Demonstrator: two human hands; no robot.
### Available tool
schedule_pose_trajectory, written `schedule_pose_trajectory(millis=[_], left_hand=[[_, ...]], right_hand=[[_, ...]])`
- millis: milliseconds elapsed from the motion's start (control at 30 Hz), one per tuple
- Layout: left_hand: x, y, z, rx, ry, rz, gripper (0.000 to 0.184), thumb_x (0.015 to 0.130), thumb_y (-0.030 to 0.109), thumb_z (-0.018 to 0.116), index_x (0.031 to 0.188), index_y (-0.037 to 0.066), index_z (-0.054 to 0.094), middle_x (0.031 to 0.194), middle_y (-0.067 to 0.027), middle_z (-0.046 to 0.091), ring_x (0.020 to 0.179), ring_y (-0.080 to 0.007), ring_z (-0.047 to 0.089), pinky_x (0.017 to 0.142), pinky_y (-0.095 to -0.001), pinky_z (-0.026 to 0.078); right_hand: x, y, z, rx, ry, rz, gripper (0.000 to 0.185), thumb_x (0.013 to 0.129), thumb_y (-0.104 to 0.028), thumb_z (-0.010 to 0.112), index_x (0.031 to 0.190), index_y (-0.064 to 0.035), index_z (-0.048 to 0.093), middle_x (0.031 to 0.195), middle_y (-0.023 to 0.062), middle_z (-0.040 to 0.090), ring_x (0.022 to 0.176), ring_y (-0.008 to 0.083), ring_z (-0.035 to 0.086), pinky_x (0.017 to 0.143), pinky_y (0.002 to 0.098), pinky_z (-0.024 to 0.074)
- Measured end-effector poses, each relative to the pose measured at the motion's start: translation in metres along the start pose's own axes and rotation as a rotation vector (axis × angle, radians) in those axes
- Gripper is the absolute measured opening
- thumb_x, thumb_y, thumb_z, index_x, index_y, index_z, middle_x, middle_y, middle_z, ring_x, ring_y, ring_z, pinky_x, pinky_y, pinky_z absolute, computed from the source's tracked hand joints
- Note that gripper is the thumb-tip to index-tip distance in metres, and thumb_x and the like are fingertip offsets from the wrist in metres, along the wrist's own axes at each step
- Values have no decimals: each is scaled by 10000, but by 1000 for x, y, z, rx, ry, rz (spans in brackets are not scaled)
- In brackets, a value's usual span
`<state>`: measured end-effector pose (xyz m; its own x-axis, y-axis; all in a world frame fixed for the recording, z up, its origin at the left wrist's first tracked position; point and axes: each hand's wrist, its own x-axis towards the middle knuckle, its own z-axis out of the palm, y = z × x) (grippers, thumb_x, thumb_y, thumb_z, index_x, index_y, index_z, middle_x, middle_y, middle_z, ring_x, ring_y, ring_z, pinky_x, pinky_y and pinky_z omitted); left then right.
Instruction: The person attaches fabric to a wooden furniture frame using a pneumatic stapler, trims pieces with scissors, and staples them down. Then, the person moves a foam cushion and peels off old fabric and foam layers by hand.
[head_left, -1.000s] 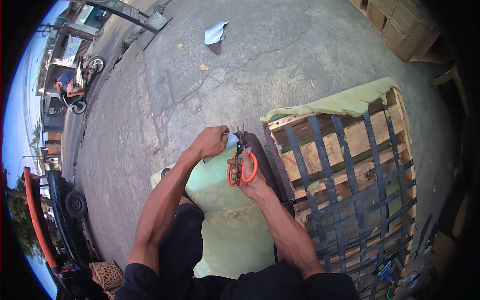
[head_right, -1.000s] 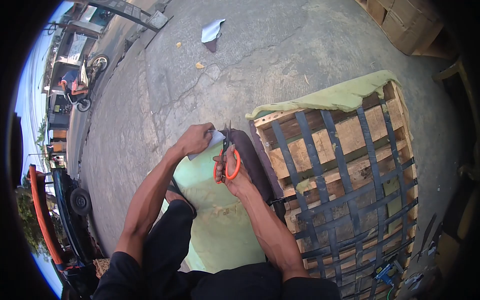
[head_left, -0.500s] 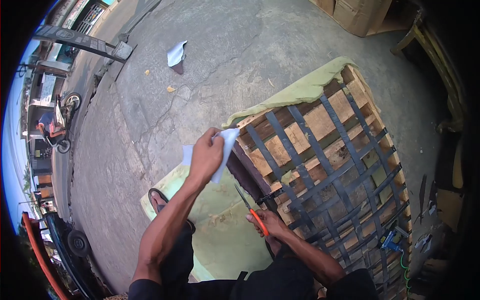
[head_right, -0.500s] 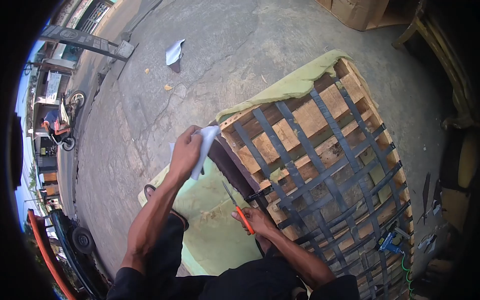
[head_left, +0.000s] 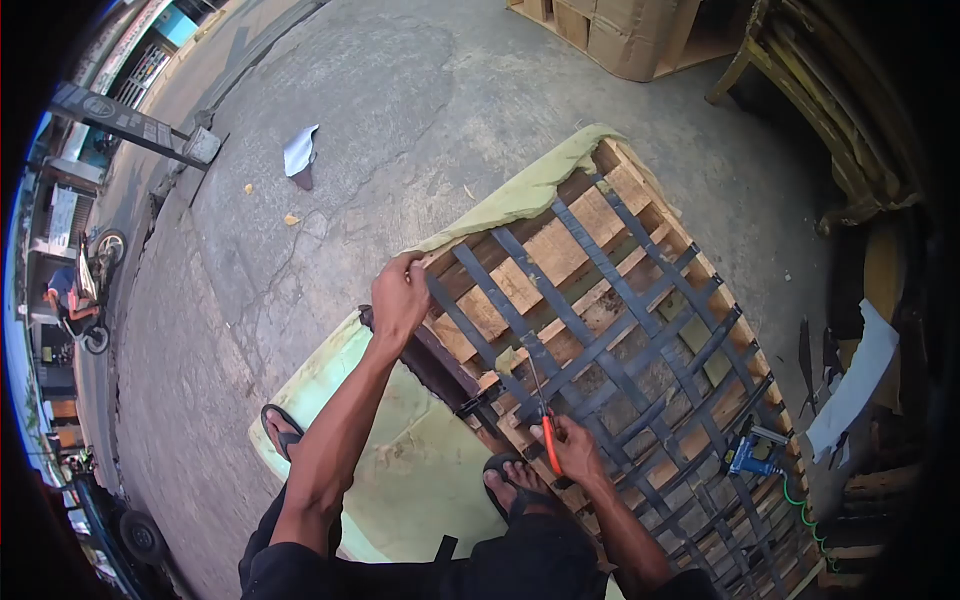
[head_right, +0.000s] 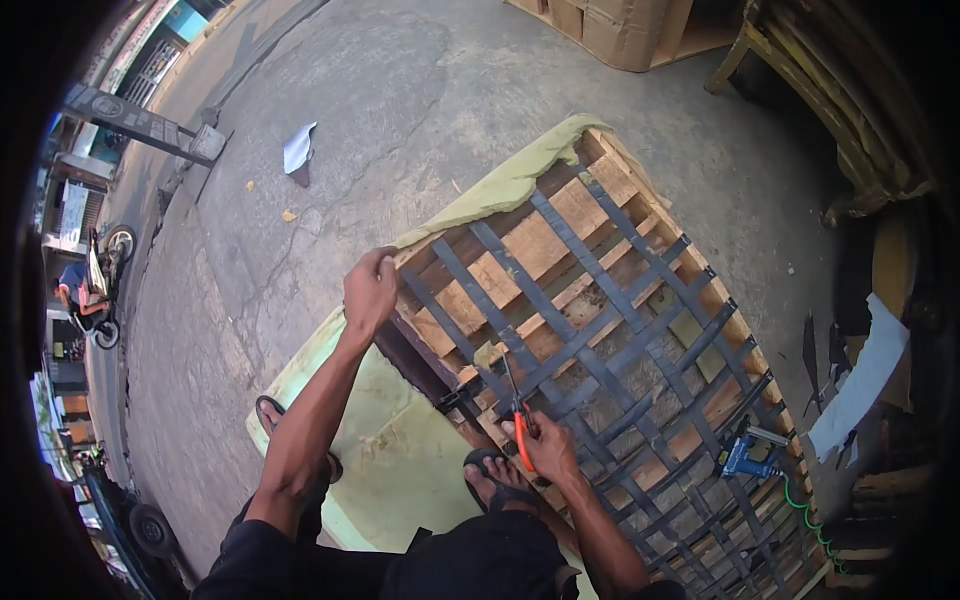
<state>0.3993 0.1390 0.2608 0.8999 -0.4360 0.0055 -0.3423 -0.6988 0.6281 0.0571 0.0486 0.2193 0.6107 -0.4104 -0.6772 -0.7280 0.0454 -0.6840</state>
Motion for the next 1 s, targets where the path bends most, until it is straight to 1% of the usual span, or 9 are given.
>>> schedule_pose_trajectory(millis=[167,333,433,500,567,667,833,900,1000], left_hand=[[-34,-156,16,405,50,192,367,993,208,480,1259,-4,617,1274,-208,613,1230,-373,549,1059,-458,404],[-36,-171,15,517,-63,232,391,1025,269,439,1282,34,615,1273,-174,619,1258,-337,525,1101,-508,333],[-32,-165,-10,453,-72,-211,422,1049,311,375,1291,72,625,1174,-175,668,1183,-341,586,1088,-498,348],[-19,-192,-17,455,-61,-184,457,1051,386,367,1269,99,648,1081,-176,711,1089,-378,643,1028,-484,418],[-11,-203,-37,268,-351,-280,457,1035,436,427,1297,131,644,1105,-181,721,1074,-392,659,977,-459,475],[-9,-225,-38,151,-377,-280,442,1013,454,488,1325,177,635,1129,-182,722,1068,-386,674,949,-438,507],[-5,-223,-36,57,-308,-228,389,1005,399,534,1312,192,656,1151,-165,720,1089,-353,676,970,-420,507],[-16,-211,-31,17,-235,-170,370,1000,382,548,1288,186,674,1146,-159,723,1088,-349,677,964,-419,513],[-24,-197,-39,30,-187,-139,322,1003,285,552,1252,136,693,1145,-142,730,1096,-293,682,965,-388,509]], right_hand=[[-32,54,-47,-184,319,53,439,843,-425,788,963,-16,681,750,114,670,672,229,644,634,366,496],[-67,107,-88,-435,599,62,331,871,-316,735,992,-17,663,838,145,667,806,342,660,716,444,500],[-89,128,-112,-409,678,-72,289,872,-253,705,1013,-4,665,881,160,664,883,387,653,754,480,504],[-102,149,-136,-484,489,-46,274,875,-216,672,1043,0,656,903,186,671,894,402,656,777,483,503],[-103,146,-160,-557,302,-11,268,877,-179,640,1073,4,647,925,212,678,905,417,658,800,486,501],[-102,131,-182,-645,103,356,315,886,-176,604,1142,6,633,1007,241,674,978,435,647,825,481,498],[-105,209,-246,-849,798,107,360,947,-238,563,1209,7,597,1109,252,658,980,420,650,808,490,509],[-104,224,-265,-824,792,86,421,943,-297,523,1248,-9,563,1165,239,611,1036,410,599,852,485,465],[-62,205,-167,-644,482,89,603,929,-473,402,1364,-59,458,1332,198,468,1204,381,446,985,471,334]])
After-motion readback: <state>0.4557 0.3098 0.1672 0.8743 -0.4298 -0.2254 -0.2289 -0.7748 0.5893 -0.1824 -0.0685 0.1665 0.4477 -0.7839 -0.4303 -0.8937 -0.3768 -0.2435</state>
